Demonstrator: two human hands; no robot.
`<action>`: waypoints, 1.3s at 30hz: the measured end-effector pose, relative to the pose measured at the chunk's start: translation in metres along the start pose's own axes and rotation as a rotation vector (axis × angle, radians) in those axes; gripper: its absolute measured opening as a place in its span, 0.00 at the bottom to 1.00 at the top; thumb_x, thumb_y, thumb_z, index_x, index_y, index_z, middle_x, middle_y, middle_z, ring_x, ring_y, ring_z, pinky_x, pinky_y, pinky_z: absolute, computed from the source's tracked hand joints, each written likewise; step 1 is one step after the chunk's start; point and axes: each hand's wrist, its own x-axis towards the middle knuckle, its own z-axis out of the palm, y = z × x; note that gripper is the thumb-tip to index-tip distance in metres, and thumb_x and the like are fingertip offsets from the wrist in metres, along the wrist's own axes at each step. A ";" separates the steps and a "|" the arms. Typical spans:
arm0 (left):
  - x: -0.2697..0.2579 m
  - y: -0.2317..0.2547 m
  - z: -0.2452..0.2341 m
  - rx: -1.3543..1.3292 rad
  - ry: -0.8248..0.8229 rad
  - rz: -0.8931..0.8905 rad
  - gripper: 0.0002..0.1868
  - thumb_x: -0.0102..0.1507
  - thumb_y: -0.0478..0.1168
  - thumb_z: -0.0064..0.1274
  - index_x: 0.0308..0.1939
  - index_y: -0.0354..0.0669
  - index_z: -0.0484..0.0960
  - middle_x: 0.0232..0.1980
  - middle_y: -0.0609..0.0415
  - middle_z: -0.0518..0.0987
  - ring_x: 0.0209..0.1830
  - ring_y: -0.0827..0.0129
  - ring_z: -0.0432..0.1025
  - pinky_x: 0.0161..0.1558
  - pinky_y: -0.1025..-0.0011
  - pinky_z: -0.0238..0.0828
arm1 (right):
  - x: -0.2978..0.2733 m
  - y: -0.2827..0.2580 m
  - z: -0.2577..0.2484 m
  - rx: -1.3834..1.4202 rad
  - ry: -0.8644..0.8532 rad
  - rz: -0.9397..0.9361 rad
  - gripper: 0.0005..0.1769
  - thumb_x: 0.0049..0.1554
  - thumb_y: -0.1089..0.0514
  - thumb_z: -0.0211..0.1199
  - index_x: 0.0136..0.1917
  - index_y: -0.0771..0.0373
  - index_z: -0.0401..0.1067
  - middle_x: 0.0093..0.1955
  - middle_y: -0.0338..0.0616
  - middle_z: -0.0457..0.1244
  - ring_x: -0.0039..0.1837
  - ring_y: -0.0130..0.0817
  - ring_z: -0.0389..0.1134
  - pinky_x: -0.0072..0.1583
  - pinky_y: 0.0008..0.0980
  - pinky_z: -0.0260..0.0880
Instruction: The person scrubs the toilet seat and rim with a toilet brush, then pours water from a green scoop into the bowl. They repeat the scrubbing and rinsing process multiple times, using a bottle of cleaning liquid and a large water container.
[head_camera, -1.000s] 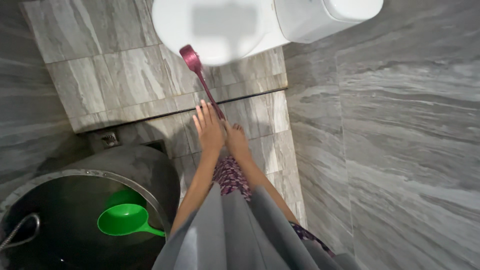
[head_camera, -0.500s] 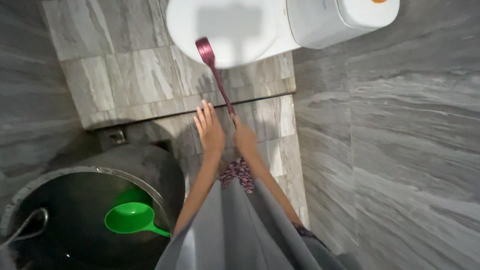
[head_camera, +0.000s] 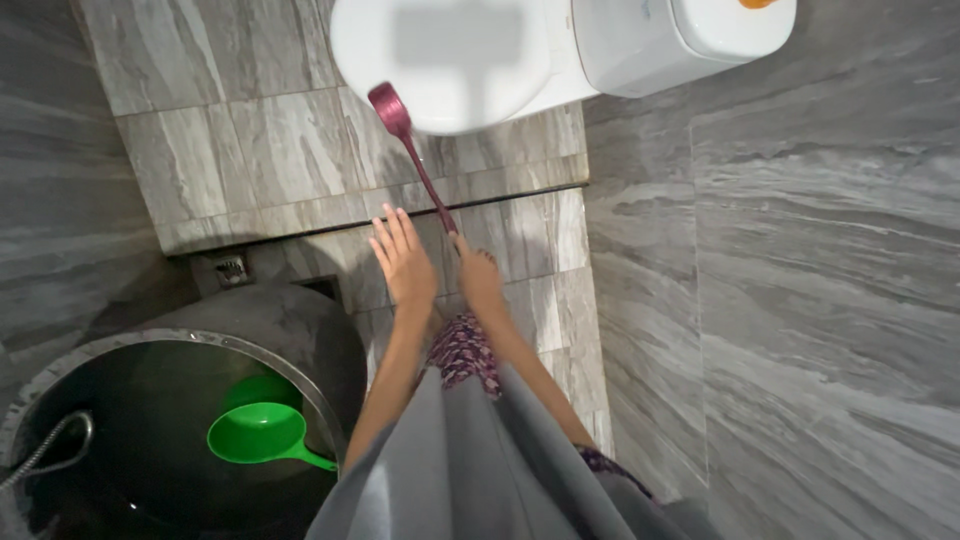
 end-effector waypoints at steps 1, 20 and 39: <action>-0.001 -0.001 0.000 0.039 -0.004 0.000 0.44 0.71 0.36 0.47 0.91 0.31 0.52 0.95 0.37 0.46 0.94 0.39 0.44 0.88 0.42 0.40 | 0.012 0.000 -0.001 0.058 -0.112 0.050 0.33 0.71 0.57 0.52 0.86 0.36 0.61 0.45 0.59 0.74 0.47 0.62 0.77 0.51 0.62 0.75; 0.011 0.007 0.009 -0.038 0.031 -0.030 0.44 0.70 0.31 0.47 0.92 0.35 0.54 0.96 0.37 0.46 0.95 0.37 0.42 0.89 0.40 0.40 | 0.082 -0.036 -0.014 0.075 0.062 -0.101 0.34 0.70 0.60 0.54 0.86 0.41 0.61 0.43 0.52 0.74 0.45 0.55 0.78 0.46 0.57 0.76; 0.118 -0.008 -0.033 -0.238 -0.028 -0.116 0.52 0.65 0.25 0.48 0.93 0.34 0.46 0.96 0.35 0.37 0.95 0.31 0.32 0.89 0.35 0.30 | 0.185 -0.014 -0.013 -0.050 -0.043 -0.151 0.37 0.67 0.63 0.52 0.85 0.35 0.63 0.45 0.54 0.73 0.47 0.57 0.77 0.46 0.60 0.75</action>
